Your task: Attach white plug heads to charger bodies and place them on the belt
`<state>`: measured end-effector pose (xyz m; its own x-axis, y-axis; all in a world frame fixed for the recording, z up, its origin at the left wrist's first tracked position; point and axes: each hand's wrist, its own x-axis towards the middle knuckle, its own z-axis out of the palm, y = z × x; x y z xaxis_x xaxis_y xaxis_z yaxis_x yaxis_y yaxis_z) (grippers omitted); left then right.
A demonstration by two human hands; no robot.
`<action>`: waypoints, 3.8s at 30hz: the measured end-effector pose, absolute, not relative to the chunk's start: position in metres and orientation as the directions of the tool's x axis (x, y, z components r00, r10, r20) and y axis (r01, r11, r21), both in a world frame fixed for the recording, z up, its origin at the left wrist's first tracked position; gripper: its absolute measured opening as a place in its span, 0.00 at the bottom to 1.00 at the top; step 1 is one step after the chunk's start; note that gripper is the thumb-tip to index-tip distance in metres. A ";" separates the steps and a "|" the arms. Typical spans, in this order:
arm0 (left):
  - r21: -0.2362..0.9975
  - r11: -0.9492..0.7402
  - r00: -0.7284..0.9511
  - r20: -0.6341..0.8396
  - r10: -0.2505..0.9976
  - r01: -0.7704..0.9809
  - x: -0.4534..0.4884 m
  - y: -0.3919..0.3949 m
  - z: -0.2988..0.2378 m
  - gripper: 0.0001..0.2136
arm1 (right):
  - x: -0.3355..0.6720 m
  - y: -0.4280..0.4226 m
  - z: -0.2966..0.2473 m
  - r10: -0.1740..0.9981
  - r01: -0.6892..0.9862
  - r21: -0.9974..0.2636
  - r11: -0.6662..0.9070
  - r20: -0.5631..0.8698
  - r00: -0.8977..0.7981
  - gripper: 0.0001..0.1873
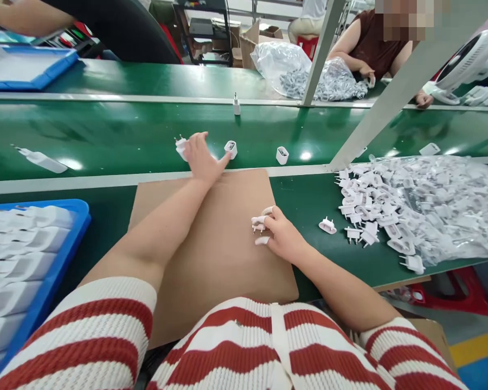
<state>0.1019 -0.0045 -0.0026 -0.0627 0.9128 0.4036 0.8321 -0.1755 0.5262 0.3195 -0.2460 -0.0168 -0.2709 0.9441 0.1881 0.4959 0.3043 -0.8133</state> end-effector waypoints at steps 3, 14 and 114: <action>0.557 -0.103 -0.041 0.240 0.970 0.824 0.124 0.013 -0.003 0.22 | 0.320 -0.237 -0.016 0.996 0.319 -0.944 0.082 0.069 -0.053 0.08; 0.752 -0.428 0.401 0.236 0.885 0.502 0.098 -0.152 0.004 0.17 | 0.322 -0.235 0.019 0.949 -0.273 -0.921 -0.277 -0.307 0.074 0.28; 0.865 -0.198 0.276 0.073 0.958 0.460 0.094 -0.190 -0.006 0.46 | 0.337 -0.243 0.038 0.942 -0.171 -0.927 -0.334 -0.323 -0.090 0.26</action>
<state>0.0937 -0.1901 -0.0056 0.2761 0.9584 0.0728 0.4601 -0.1983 0.8654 0.3368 -0.2425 0.0382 -0.0901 0.9421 -0.3230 -0.1711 -0.3341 -0.9269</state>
